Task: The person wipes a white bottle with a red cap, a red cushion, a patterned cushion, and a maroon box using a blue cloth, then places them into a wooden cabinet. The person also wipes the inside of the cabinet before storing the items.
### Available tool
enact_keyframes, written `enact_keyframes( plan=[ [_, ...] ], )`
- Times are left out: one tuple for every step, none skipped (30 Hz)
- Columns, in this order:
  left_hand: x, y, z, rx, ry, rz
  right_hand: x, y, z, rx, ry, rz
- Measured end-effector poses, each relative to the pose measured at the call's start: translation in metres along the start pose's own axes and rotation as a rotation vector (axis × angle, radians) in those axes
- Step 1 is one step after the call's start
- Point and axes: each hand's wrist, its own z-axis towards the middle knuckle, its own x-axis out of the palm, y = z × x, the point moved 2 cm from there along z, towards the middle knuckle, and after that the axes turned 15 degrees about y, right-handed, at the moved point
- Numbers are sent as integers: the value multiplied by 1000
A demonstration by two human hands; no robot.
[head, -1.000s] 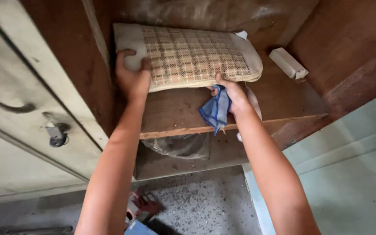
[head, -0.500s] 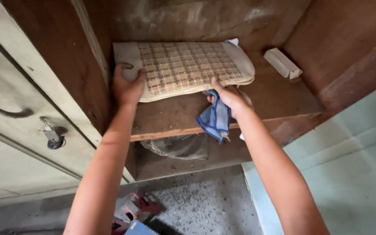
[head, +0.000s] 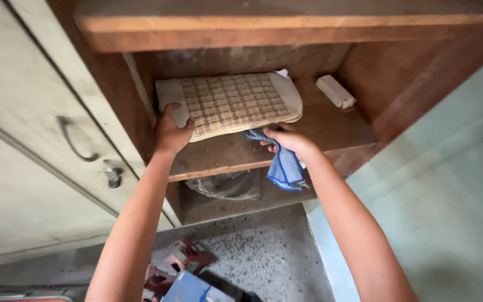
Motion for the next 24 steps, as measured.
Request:
enact_keyframes(
  plan=[
    [-7, -15, -15, 1, 5, 1, -1, -3, -6, 2, -3, 3],
    [-16, -30, -30, -32, 58, -29, -1, -1, -12, -34, -40, 19],
    [-26, -46, -47, -64, 111, -60, 0, 2, -18, -71, -78, 35],
    [-33, -51, -57, -63, 107, -59, 6, 5, -30, -75, -76, 34],
    [-40, -57, -68, -35, 169, -92, 12, 8, -43, -64, -97, 40],
    [-49, -68, -77, 0, 225, -126, 17, 17, -55, -60, -120, 43],
    [-49, -72, -89, 7, 216, -127, 25, 25, -76, -71, -119, 39],
    [-50, -74, -101, -18, 210, -35, 36, 34, -96, -68, -99, 75],
    [-52, -76, -113, -45, 202, 57, 47, 42, -115, -64, -79, 110],
    [-59, -80, -130, -42, 182, 52, 56, 47, -126, -79, -69, 98],
    [-63, -84, -146, -46, 243, -47, 63, 49, -137, -74, -62, 176],
    [-63, -82, -171, -65, 306, -150, 74, 45, -151, -53, -44, 252],
    [-72, -90, -182, -76, 288, -159, 80, 52, -160, -52, -25, 239],
    [-74, -91, -199, -84, 322, -194, 89, 51, -173, -79, -3, 337],
    [-76, -92, -215, -91, 356, -231, 97, 48, -184, -104, 19, 435],
    [-71, -88, -228, -110, 340, -244, 109, 48, -194, -91, 40, 421],
    [-65, -86, -242, -67, 331, -342, 119, 48, -203, -105, 68, 464],
    [-59, -80, -254, -22, 322, -431, 132, 44, -211, -120, 94, 517],
    [-65, -85, -276, -39, 307, -435, 142, 43, -222, -108, 113, 513],
    [-73, -87, -298, -68, 323, -421, 155, 43, -231, -141, 133, 512],
    [-79, -89, -320, -97, 338, -408, 167, 41, -238, -173, 154, 512],
    [-78, -86, -341, -138, 320, -409, 179, 35, -246, -143, 186, 517],
    [-77, -84, -361, -126, 286, -465, 189, 30, -252, -171, 219, 493],
    [-80, -82, -376, -107, 244, -511, 203, 28, -255, -209, 256, 475]
  ],
)
